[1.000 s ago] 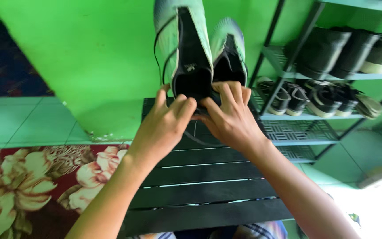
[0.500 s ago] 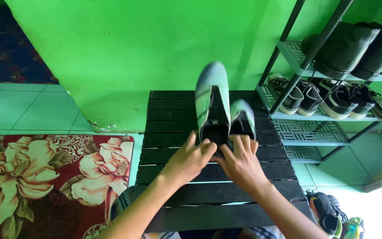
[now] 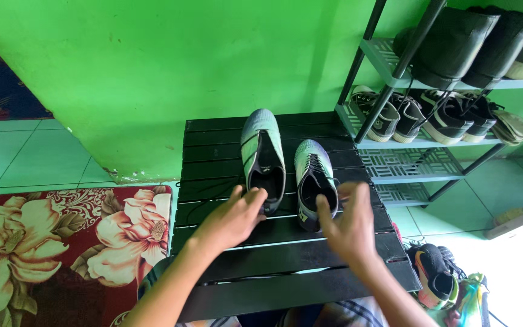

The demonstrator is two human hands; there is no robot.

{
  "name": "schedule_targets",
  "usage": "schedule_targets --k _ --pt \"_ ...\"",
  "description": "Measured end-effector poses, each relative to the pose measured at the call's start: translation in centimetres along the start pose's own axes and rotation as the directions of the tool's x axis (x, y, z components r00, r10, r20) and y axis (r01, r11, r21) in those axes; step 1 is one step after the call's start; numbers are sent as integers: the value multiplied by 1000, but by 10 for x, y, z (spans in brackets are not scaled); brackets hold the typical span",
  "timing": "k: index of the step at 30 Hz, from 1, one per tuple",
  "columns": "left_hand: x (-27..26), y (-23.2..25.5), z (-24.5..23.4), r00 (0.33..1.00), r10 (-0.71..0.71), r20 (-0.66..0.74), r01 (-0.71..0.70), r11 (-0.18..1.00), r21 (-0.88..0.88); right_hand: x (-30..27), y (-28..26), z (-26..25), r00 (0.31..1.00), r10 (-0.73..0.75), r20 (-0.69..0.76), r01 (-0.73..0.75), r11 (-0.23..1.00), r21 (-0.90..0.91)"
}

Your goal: The person laces a dark sneaker on a black bench, threading white laces through the eyelets and tying a knot. They then place the shoe on a nearby shelf and lace a second pair of light-colored sneakers, threading black laces through the eyelets.

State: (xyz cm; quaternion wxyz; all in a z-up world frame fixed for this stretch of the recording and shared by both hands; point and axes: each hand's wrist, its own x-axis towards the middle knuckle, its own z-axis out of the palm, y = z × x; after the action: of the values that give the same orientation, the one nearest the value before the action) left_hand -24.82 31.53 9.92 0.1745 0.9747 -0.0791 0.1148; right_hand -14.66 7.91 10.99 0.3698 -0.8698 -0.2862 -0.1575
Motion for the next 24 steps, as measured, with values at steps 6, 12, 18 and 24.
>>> schedule_targets --k 6,12,18,24 --pt "-1 -2 -18 995 -65 76 75 989 -126 48 22 -14 489 583 650 -699 707 -109" --pt "4 5 -25 995 -90 -53 90 996 3 31 58 20 568 514 643 -721 687 88" --pt "21 47 -12 914 99 -393 -113 994 -12 -10 33 11 953 291 84 -298 951 81" --pt "51 79 24 905 -15 -425 -193 876 -441 -17 22 13 975 -11 -222 40 991 127"
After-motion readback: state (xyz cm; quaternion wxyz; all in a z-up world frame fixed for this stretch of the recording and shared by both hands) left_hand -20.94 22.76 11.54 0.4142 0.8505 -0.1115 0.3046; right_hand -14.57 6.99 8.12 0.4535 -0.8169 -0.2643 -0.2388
